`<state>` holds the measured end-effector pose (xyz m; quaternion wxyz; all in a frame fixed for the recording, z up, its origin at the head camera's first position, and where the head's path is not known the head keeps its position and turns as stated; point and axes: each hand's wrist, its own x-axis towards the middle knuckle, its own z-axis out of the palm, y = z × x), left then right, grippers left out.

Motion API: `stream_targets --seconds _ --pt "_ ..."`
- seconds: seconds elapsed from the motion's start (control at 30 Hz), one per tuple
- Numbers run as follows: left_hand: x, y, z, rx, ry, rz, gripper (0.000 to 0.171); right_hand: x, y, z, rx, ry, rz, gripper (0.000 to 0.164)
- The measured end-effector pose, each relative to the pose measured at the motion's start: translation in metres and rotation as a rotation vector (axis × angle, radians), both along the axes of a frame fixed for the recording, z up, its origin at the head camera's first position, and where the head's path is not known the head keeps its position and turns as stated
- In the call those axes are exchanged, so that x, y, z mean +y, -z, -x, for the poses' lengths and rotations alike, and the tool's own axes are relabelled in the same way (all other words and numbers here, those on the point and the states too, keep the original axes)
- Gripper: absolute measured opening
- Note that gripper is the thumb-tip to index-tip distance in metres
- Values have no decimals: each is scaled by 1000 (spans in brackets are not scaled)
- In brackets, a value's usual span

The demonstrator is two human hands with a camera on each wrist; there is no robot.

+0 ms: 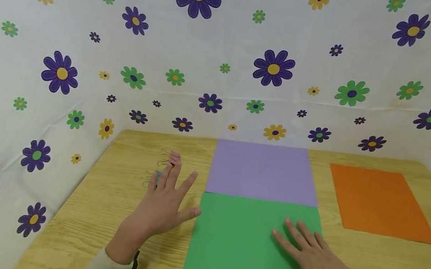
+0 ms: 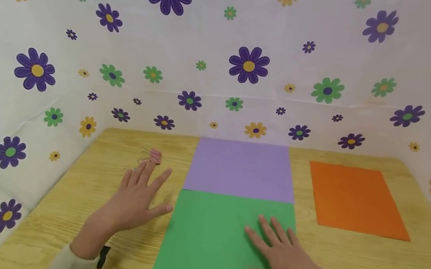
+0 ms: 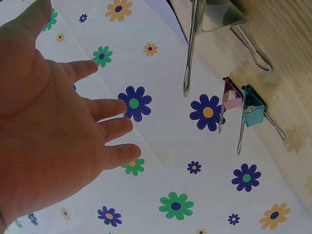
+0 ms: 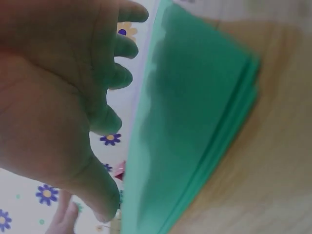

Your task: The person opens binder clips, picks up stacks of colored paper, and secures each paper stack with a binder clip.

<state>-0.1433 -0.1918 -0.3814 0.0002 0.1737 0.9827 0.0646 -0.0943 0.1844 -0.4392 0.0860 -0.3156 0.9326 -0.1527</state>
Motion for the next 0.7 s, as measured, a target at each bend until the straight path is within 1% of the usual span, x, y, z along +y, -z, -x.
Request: stream_targets --seconds 0.13,0.27,0.37,0.43,0.57,0.7 --pt "1 1 1 -7 -6 -19 81 5 0 2 -26 -37 -8 90" --pt "-4 0 1 -7 -18 -18 82 10 5 4 -109 -61 12 89" --pt "-7 -1 2 -10 -27 -2 81 13 9 4 -151 -61 25 89" --pt "-9 -2 3 -13 -36 6 80 14 11 4 -162 -57 28 89" --pt "-13 -2 4 -20 -42 8 80 13 10 3 -149 -58 24 89" --pt "-21 -4 5 -15 -52 -38 81 12 7 3 -130 -65 17 89"
